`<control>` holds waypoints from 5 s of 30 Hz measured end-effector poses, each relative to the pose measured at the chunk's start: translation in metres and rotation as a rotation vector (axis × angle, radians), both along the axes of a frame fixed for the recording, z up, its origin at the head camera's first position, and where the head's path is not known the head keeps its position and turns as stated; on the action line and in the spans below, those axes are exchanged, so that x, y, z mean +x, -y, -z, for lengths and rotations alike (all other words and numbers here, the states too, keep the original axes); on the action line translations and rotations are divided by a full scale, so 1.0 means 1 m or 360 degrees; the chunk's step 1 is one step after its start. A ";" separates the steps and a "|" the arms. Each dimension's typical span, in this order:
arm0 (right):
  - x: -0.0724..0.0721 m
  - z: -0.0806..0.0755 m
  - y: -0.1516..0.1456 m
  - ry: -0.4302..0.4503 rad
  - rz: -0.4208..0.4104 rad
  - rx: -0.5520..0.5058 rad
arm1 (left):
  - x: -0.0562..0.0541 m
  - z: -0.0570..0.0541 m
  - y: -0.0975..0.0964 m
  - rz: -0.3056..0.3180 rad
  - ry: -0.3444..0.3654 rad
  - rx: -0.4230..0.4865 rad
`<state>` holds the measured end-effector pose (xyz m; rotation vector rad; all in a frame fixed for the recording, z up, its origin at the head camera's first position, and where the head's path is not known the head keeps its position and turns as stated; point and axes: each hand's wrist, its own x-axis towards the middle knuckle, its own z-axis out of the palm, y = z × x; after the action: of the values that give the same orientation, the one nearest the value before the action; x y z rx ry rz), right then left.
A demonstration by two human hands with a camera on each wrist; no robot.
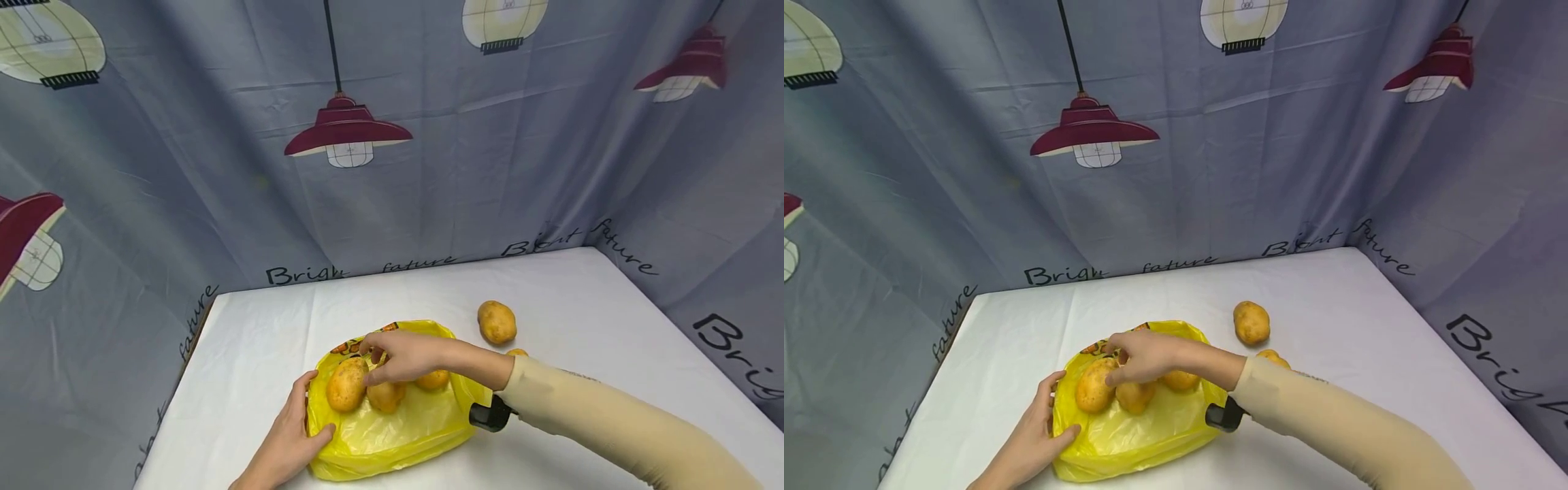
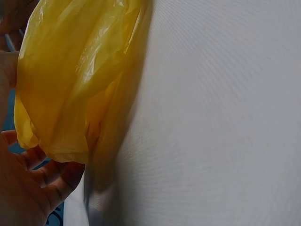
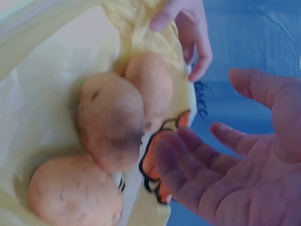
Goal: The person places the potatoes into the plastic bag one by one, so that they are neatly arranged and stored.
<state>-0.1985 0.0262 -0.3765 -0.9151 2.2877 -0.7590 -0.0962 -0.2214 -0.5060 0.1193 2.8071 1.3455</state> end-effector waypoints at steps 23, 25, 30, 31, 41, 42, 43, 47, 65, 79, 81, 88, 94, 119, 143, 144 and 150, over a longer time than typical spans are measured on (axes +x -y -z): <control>0.004 0.002 -0.128 0.0385 0.0621 -0.0196 | -0.001 -0.001 -0.002 -0.0030 0.0039 -0.0056; 0.005 0.004 -0.137 0.0408 0.0649 -0.0227 | -0.001 -0.002 -0.001 -0.0033 0.0043 -0.0054; 0.006 0.009 -0.162 0.0423 0.0762 -0.0229 | -0.001 -0.003 -0.001 -0.0033 0.0042 -0.0052; 0.006 0.009 -0.168 0.0421 0.0782 -0.0219 | -0.001 -0.003 -0.002 -0.0034 0.0044 -0.0049; 0.008 0.020 -0.218 0.0381 0.0952 -0.0046 | -0.001 -0.002 -0.003 -0.0038 0.0050 -0.0050; 0.007 0.023 -0.222 0.0377 0.0971 -0.0025 | -0.001 -0.002 -0.003 -0.0046 0.0059 -0.0049; 0.007 0.027 -0.226 0.0377 0.0991 -0.0004 | -0.001 -0.002 -0.003 -0.0041 0.0053 -0.0049; 0.005 0.042 -0.238 0.0400 0.1097 0.0083 | -0.001 -0.002 -0.004 -0.0024 0.0030 -0.0057; 0.004 0.068 -0.237 0.0533 0.1197 0.0028 | 0.000 -0.005 -0.004 -0.0011 0.0022 -0.0016; 0.018 0.075 -0.194 0.0426 0.1147 -0.0059 | 0.000 -0.003 -0.004 -0.0032 0.0065 -0.0025; 0.017 0.073 -0.193 0.0439 0.1147 -0.0066 | 0.001 -0.004 -0.004 -0.0031 0.0062 -0.0030; 0.018 0.059 -0.195 0.0460 0.1117 -0.0109 | 0.002 -0.002 -0.005 -0.0029 0.0065 -0.0003; 0.017 0.045 -0.194 0.0447 0.1075 -0.0148 | 0.003 -0.002 -0.006 -0.0002 0.0040 0.0017; 0.026 0.009 -0.106 0.0546 0.0767 -0.0243 | 0.002 -0.004 -0.005 -0.0012 0.0111 0.0015; 0.040 0.035 -0.077 0.0372 0.0589 0.0056 | 0.002 -0.003 -0.003 0.0029 0.0035 0.0027; 0.041 0.037 -0.077 0.0348 0.0565 0.0058 | 0.002 -0.003 -0.003 0.0032 0.0033 0.0029; 0.044 0.048 -0.079 0.0168 0.0392 0.0075 | 0.002 -0.003 -0.003 0.0038 0.0039 0.0045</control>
<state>-0.1546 0.1050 -0.4245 -0.5643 2.3389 -0.8314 -0.0940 -0.2188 -0.5030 0.1353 2.7584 1.3724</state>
